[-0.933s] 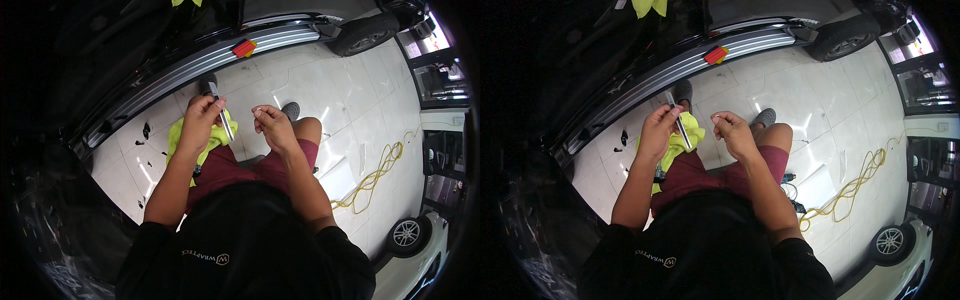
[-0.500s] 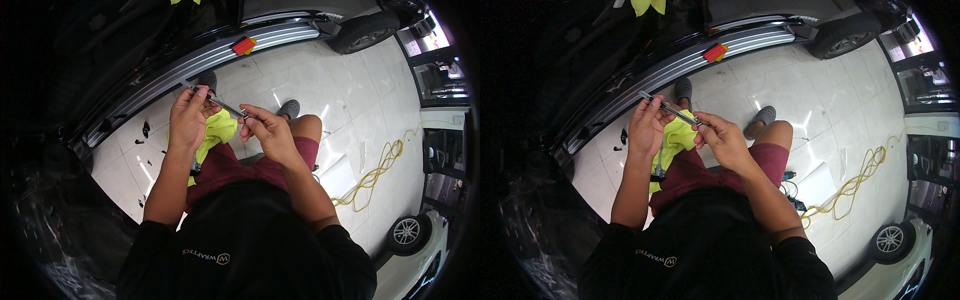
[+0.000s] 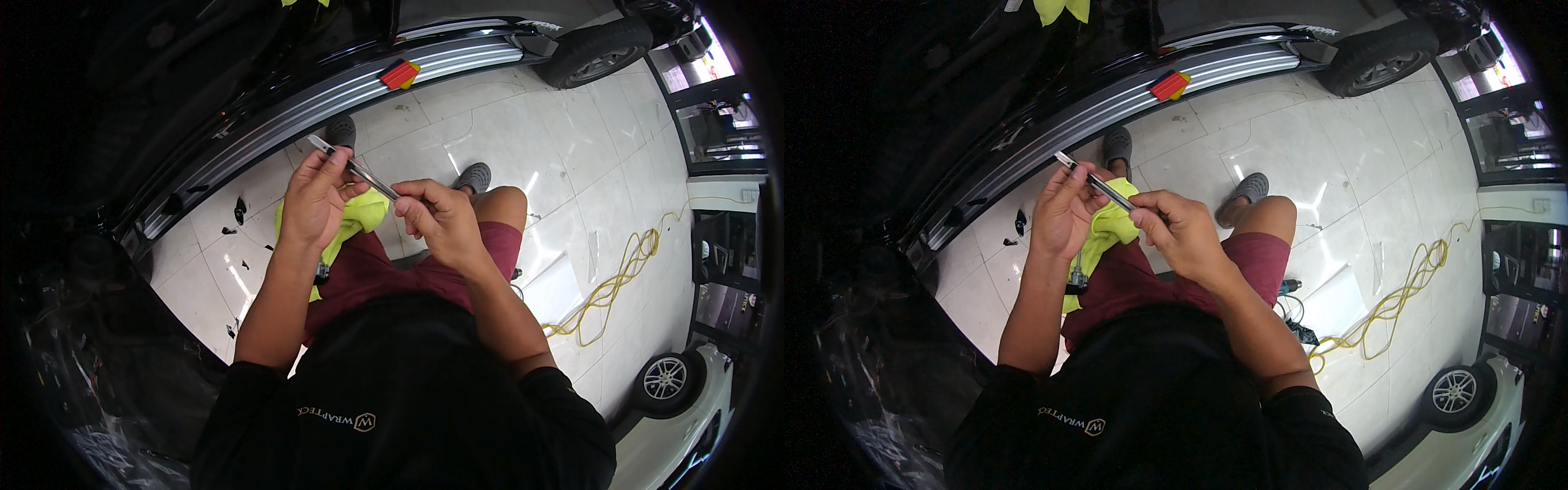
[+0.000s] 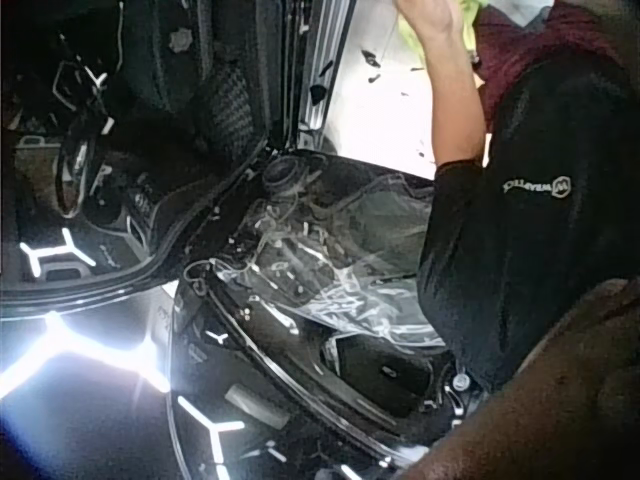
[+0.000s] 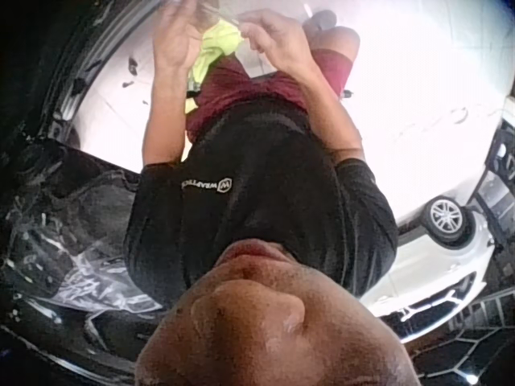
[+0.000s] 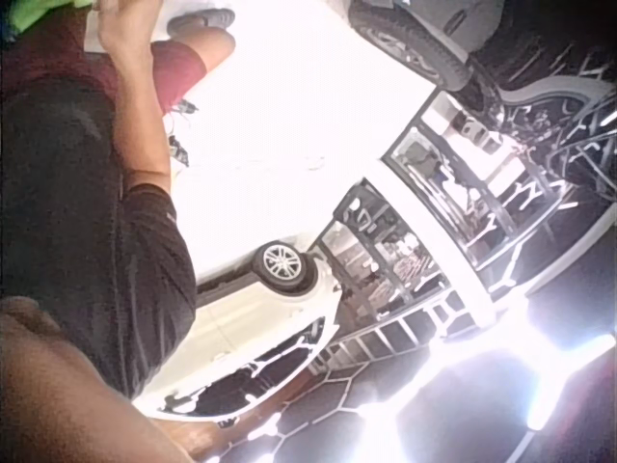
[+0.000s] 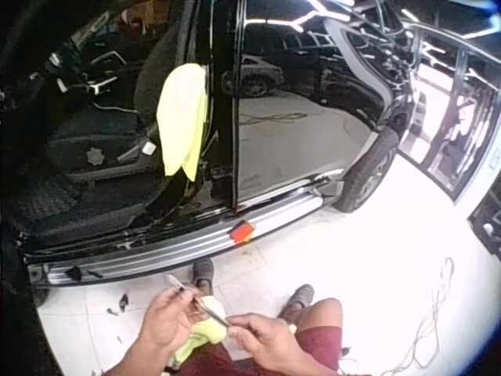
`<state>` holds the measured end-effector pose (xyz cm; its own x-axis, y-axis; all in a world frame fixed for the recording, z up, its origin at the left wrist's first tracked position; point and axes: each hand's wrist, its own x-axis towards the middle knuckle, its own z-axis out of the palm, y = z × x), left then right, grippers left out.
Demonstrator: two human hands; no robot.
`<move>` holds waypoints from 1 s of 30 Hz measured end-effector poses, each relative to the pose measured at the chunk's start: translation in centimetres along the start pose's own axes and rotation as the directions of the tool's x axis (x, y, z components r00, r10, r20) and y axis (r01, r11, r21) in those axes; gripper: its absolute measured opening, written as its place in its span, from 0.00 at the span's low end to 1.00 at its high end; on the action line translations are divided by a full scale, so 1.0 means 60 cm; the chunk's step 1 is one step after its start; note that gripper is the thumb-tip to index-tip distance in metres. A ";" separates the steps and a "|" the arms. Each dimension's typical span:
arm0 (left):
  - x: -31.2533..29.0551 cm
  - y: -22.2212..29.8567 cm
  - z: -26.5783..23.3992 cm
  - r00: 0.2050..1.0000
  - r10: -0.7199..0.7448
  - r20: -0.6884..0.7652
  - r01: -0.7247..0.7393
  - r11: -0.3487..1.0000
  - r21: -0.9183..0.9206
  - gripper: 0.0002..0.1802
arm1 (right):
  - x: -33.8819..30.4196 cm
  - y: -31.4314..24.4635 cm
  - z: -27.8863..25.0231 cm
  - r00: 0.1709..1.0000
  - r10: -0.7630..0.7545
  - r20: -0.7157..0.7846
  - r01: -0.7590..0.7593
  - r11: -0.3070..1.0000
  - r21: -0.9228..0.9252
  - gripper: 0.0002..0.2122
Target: The person cleans a black car key fob using a yellow microfiber cloth and a heat gun. They wipe the fob, apply heat, and repeat the wiping process multiple times before placing the fob on the car's door sill.
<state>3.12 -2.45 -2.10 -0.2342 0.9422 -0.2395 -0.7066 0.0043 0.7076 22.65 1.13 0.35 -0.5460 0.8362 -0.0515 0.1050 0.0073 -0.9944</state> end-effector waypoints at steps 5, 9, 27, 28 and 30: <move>-0.010 -0.005 0.012 0.992 -0.087 0.095 0.098 0.988 -0.117 0.07 | -0.007 0.001 0.002 0.994 -0.065 0.087 0.050 0.985 0.168 0.14; -0.009 0.003 0.013 0.976 -0.170 0.136 0.162 0.984 0.074 0.07 | -0.011 0.003 0.008 0.991 0.004 0.137 -0.052 0.936 0.348 0.18; -0.196 0.269 0.292 0.109 0.060 0.992 -0.792 0.609 0.050 0.08 | -0.015 0.170 -0.010 0.969 0.236 -0.072 -0.206 0.935 0.288 0.12; -0.189 0.250 0.297 0.061 0.018 0.998 -0.759 0.650 0.035 0.08 | -0.018 0.170 -0.011 0.953 0.281 -0.112 -0.230 0.914 0.334 0.11; -0.187 0.212 0.304 0.012 -0.028 1.000 -0.710 0.703 0.028 0.09 | -0.023 0.152 -0.009 0.944 0.305 -0.128 -0.243 0.903 0.355 0.13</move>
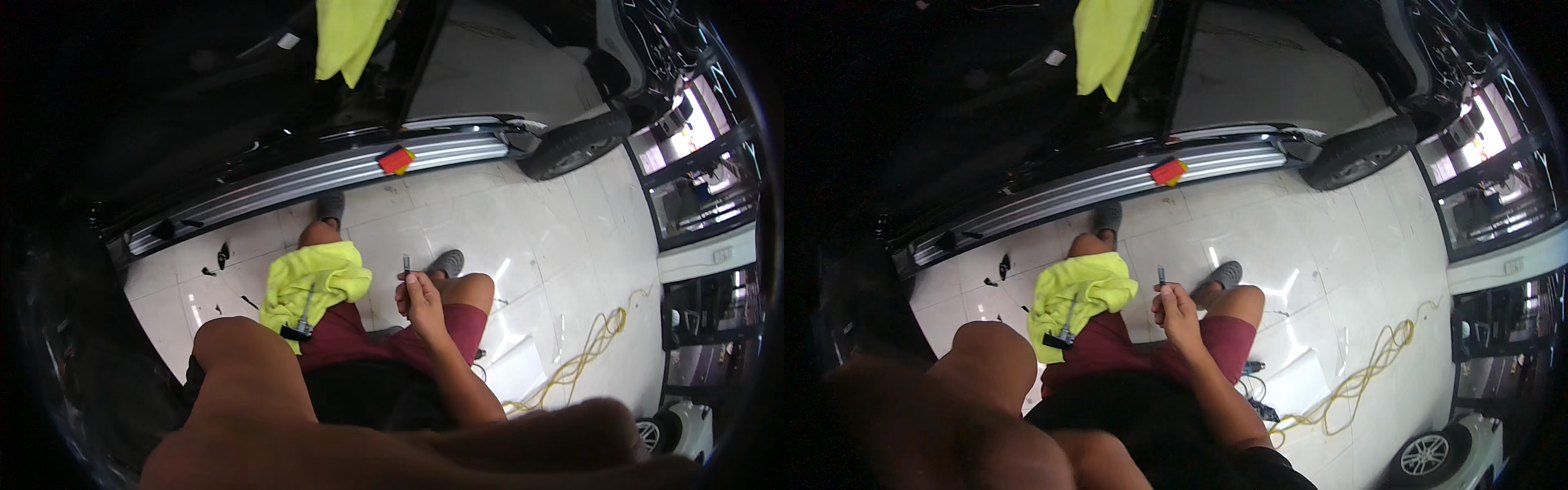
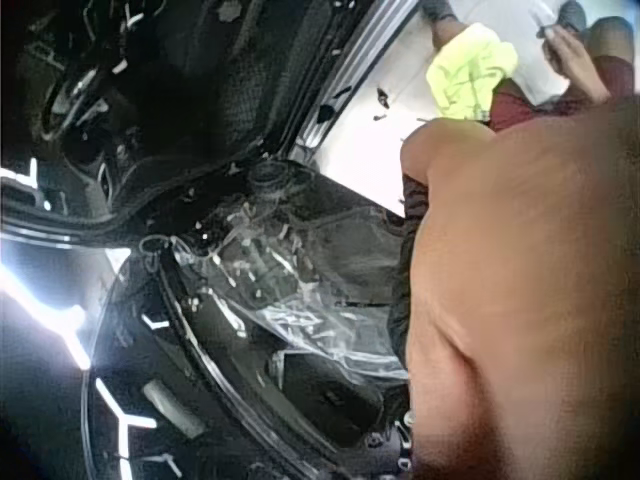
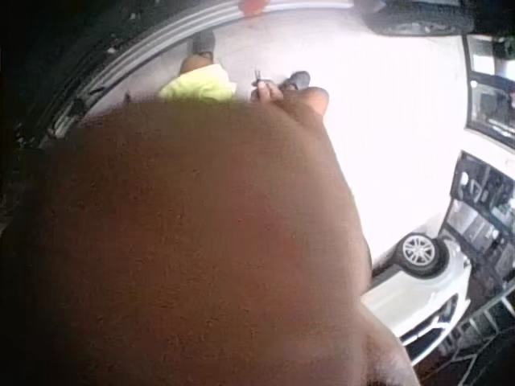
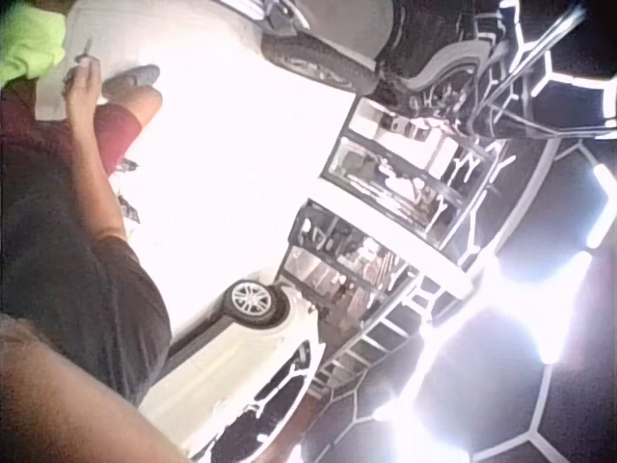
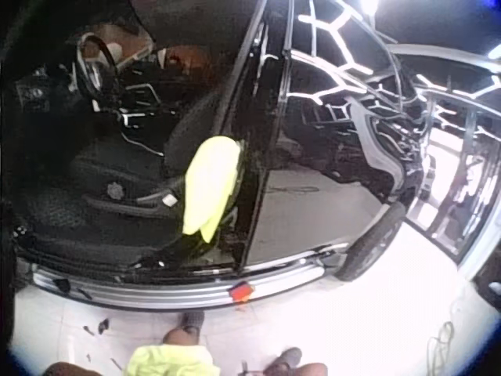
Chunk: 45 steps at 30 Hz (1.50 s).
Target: The person cleans a black car key fob using a yellow microfiber cloth and a heat gun. They wipe the fob, apply heat, and repeat the wiping process multiple times before placing the fob on the car's door sill.
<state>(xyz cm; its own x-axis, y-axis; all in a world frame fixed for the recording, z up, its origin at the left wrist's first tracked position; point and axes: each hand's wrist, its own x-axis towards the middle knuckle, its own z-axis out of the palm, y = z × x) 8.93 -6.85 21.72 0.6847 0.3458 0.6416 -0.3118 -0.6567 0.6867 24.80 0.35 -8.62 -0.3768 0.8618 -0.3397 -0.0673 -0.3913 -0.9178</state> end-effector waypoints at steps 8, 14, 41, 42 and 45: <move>0.021 -0.045 0.065 0.989 0.079 0.122 -0.056 0.982 -0.179 0.12 | -0.005 -0.012 0.002 1.000 -0.016 0.025 0.017 0.999 -0.030 0.14; 0.034 -0.073 0.078 0.989 0.086 0.117 -0.054 0.966 -0.251 0.14 | -0.003 -0.003 -0.002 1.000 0.000 -0.005 0.000 1.000 -0.008 0.13; -0.441 -0.126 0.099 0.067 -0.925 -0.375 0.994 0.030 0.105 0.34 | -0.003 -0.004 0.032 0.990 0.094 0.106 -0.091 0.995 -0.035 0.15; -0.432 -0.127 0.099 0.030 -0.923 -0.385 0.992 -0.019 0.123 0.33 | -0.003 -0.003 0.039 0.988 0.094 0.126 -0.092 0.995 -0.022 0.14; -0.431 -0.123 0.089 0.057 -0.921 -0.386 0.998 0.050 0.030 0.26 | -0.008 -0.009 0.053 0.979 0.105 0.173 -0.097 0.994 -0.053 0.13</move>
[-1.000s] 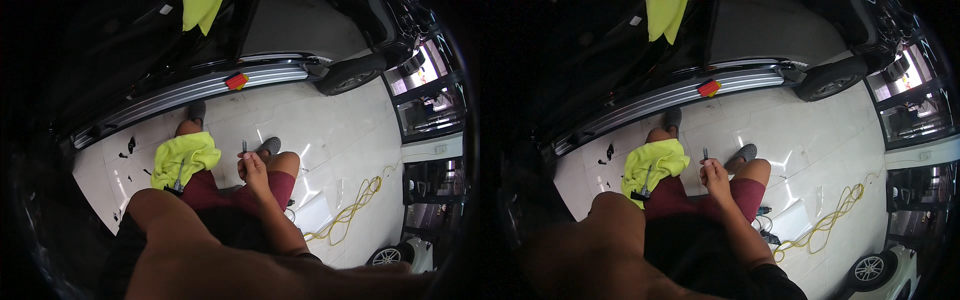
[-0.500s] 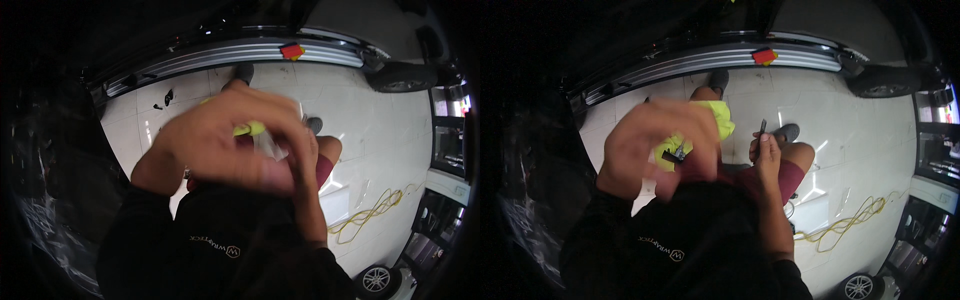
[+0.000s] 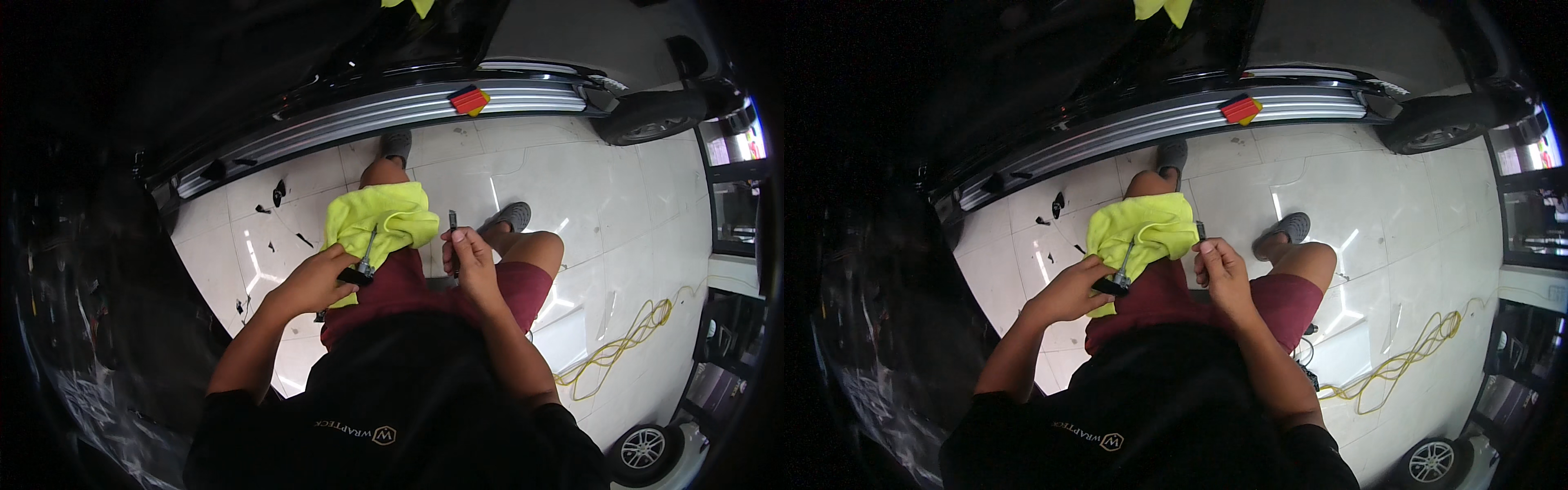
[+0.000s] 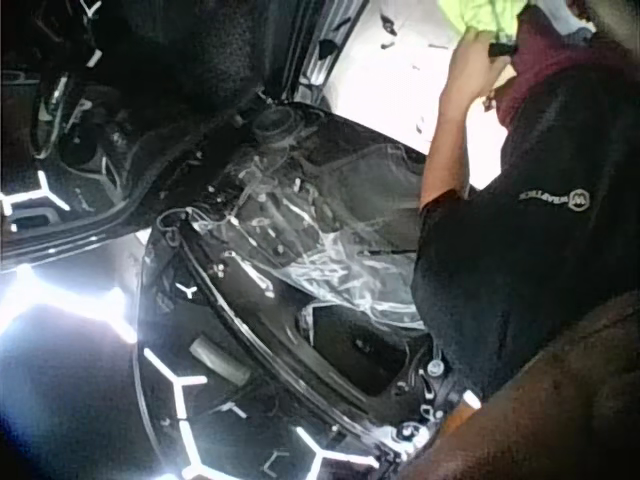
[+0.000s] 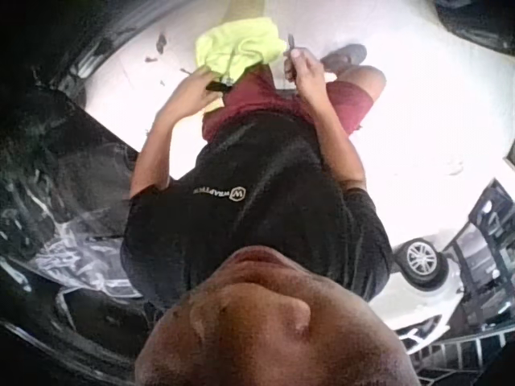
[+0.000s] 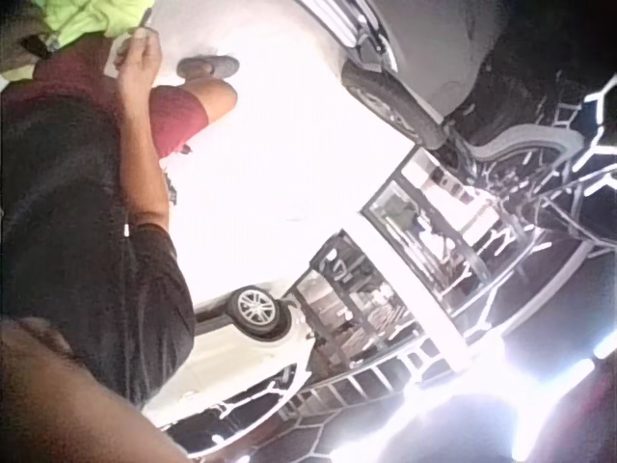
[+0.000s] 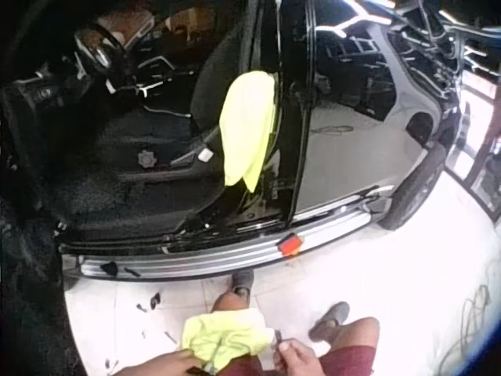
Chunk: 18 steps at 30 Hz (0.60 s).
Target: The person cleans a black car key fob using a yellow microfiber cloth and a heat gun. They wipe the fob, apply heat, and repeat the wiping process multiple times before placing the fob on the car's door sill.
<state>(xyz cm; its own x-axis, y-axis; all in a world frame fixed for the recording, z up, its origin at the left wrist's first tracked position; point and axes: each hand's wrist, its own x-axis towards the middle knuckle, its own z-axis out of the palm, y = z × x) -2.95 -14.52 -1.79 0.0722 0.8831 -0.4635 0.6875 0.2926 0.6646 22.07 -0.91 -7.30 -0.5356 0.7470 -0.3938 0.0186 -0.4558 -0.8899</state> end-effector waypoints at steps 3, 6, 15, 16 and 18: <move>0.008 -0.015 -0.026 0.995 0.053 -0.084 -0.072 0.969 -0.237 0.20 | -0.007 -0.016 0.003 1.000 -0.021 -0.010 0.022 0.998 0.058 0.12; 0.024 -0.012 -0.048 0.990 0.001 -0.143 -0.118 0.573 -0.811 0.17 | -0.009 -0.036 -0.001 0.993 -0.115 -0.026 0.117 0.988 0.101 0.11; 0.162 0.176 -0.060 0.866 0.083 -0.493 -0.500 0.117 -0.858 0.25 | 0.003 -0.179 0.037 0.872 -0.490 0.006 0.489 0.872 0.032 0.11; 0.159 0.199 -0.056 0.864 0.102 -0.494 -0.502 0.090 -0.860 0.24 | -0.001 -0.191 0.041 0.852 -0.523 -0.006 0.523 0.852 0.000 0.11; 0.166 0.209 -0.051 0.876 0.184 -0.446 -0.455 0.008 -0.890 0.24 | -0.005 -0.204 0.045 0.815 -0.579 -0.037 0.578 0.815 -0.029 0.12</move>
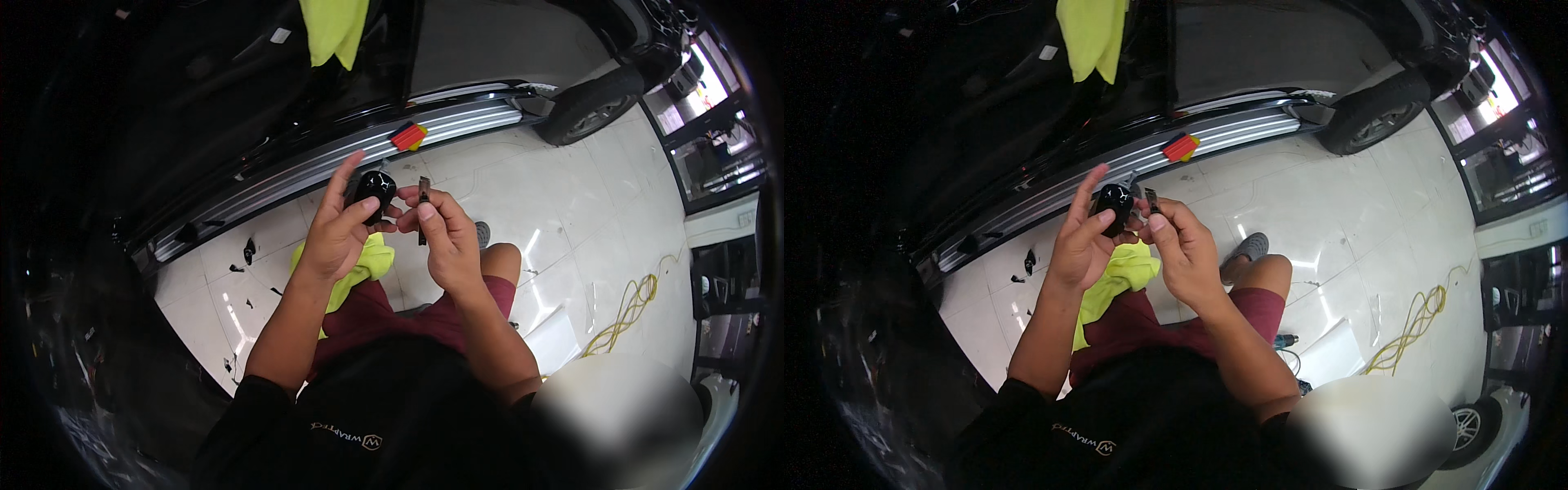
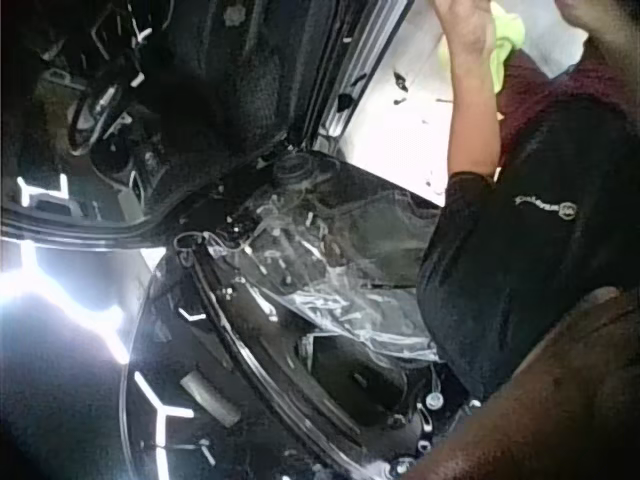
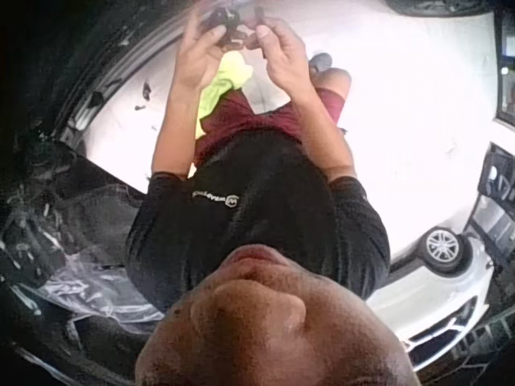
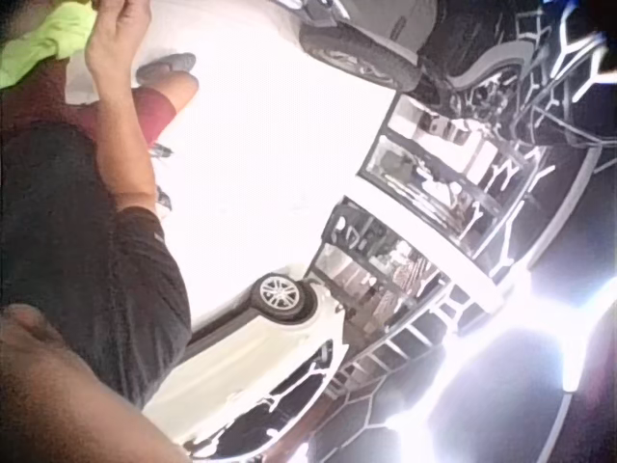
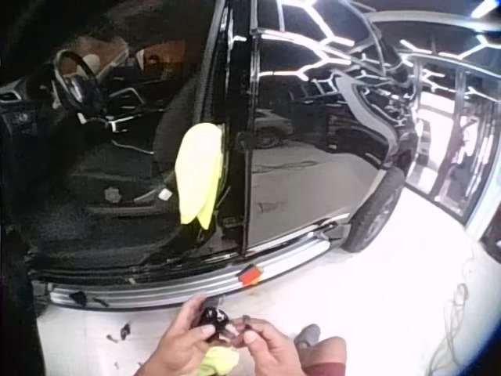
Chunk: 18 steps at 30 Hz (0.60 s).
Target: The person cleans a black car key fob using a yellow microfiber cloth and a heat gun. They wipe the fob, apply heat, and repeat the wiping process multiple times before placing the fob on the car's door sill.
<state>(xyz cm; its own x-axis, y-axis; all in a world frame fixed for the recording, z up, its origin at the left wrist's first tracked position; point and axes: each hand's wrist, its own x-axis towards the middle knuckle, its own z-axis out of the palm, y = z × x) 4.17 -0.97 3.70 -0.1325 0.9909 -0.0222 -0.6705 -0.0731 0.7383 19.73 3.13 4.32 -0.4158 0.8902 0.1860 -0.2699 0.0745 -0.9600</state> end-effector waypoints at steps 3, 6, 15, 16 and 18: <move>0.004 -0.007 -0.005 0.985 -0.106 0.136 0.125 0.983 -0.135 0.25 | -0.004 -0.001 -0.022 0.997 0.065 0.048 -0.060 0.994 -0.096 0.12; 0.000 -0.003 -0.001 0.967 -0.204 0.152 0.238 0.934 -0.265 0.24 | 0.000 -0.022 -0.040 0.998 0.025 0.056 -0.014 0.984 -0.179 0.12; -0.016 0.039 0.048 0.973 -0.116 0.202 0.175 0.936 -0.305 0.28 | 0.034 -0.166 -0.047 0.876 -0.235 0.421 0.476 0.553 -0.684 0.13; -0.017 0.043 0.053 0.972 -0.121 0.204 0.177 0.941 -0.288 0.29 | 0.035 -0.179 -0.047 0.873 -0.203 0.444 0.481 0.509 -0.714 0.13; -0.024 0.056 0.073 0.969 -0.133 0.209 0.185 0.950 -0.251 0.30 | 0.036 -0.203 -0.046 0.847 -0.160 0.508 0.525 0.408 -0.747 0.15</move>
<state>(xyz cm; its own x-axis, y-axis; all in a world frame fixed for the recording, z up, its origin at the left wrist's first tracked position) 5.28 -2.14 9.16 0.1133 0.9933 0.0207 -0.8446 0.0854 0.5285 24.54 5.37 15.83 -0.7497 0.5136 0.4174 0.3201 0.8334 -0.4506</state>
